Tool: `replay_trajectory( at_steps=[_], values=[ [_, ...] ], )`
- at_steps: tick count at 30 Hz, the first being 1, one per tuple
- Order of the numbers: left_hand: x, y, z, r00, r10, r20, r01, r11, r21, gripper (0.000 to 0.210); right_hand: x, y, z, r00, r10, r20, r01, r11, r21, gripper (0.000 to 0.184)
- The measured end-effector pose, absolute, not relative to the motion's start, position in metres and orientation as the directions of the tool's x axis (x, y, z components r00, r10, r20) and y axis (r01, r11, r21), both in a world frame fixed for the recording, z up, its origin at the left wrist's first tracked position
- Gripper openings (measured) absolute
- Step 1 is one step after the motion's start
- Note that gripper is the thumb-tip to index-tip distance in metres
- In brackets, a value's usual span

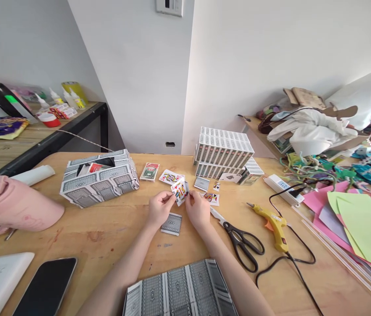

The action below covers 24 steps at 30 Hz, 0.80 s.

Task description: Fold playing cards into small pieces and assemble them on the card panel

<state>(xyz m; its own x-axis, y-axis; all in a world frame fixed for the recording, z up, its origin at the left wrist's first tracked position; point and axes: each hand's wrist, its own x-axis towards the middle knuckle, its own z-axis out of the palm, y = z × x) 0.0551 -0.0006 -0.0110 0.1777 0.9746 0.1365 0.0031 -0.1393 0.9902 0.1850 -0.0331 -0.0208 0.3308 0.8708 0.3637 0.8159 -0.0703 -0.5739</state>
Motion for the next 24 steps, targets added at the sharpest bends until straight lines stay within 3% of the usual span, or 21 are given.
replay_trajectory(
  at_steps=[4,7,10,12,15,18,21,24],
  values=[
    [0.056,-0.001,-0.014,0.193,0.972,0.138,0.018,-0.144,0.989,0.019,0.178,-0.035,-0.02,0.418,0.832,0.364,0.813,-0.164,-0.558,0.021],
    [0.057,0.002,-0.013,0.171,0.981,0.094,-0.031,-0.09,0.995,0.022,0.179,-0.035,-0.017,0.461,0.83,0.314,0.7,-0.122,-0.704,0.02],
    [0.057,0.004,-0.011,0.14,0.99,0.015,-0.098,-0.001,0.995,0.026,0.185,-0.033,-0.012,0.393,0.903,0.175,0.394,0.007,-0.919,0.024],
    [0.057,0.005,-0.009,0.152,0.988,-0.027,-0.12,0.046,0.992,0.029,0.187,-0.031,-0.008,0.293,0.955,0.037,0.113,0.004,-0.994,0.034],
    [0.056,0.004,-0.006,0.187,0.981,-0.054,-0.136,0.081,0.987,0.031,0.186,-0.03,-0.002,0.135,0.982,-0.132,-0.276,-0.091,-0.957,0.048],
    [0.056,0.003,-0.003,0.203,0.977,-0.07,-0.145,0.101,0.984,0.031,0.182,-0.031,0.001,-0.018,0.987,-0.161,-0.507,-0.148,-0.849,0.041],
    [0.055,0.002,-0.001,0.207,0.975,-0.086,-0.148,0.118,0.982,0.03,0.18,-0.032,0.0,-0.062,0.986,-0.153,-0.575,-0.16,-0.802,0.038],
    [0.055,0.002,0.001,0.199,0.975,-0.096,-0.168,0.13,0.977,0.028,0.18,-0.033,-0.002,-0.023,0.991,-0.132,-0.537,-0.123,-0.834,0.035]
  ],
)
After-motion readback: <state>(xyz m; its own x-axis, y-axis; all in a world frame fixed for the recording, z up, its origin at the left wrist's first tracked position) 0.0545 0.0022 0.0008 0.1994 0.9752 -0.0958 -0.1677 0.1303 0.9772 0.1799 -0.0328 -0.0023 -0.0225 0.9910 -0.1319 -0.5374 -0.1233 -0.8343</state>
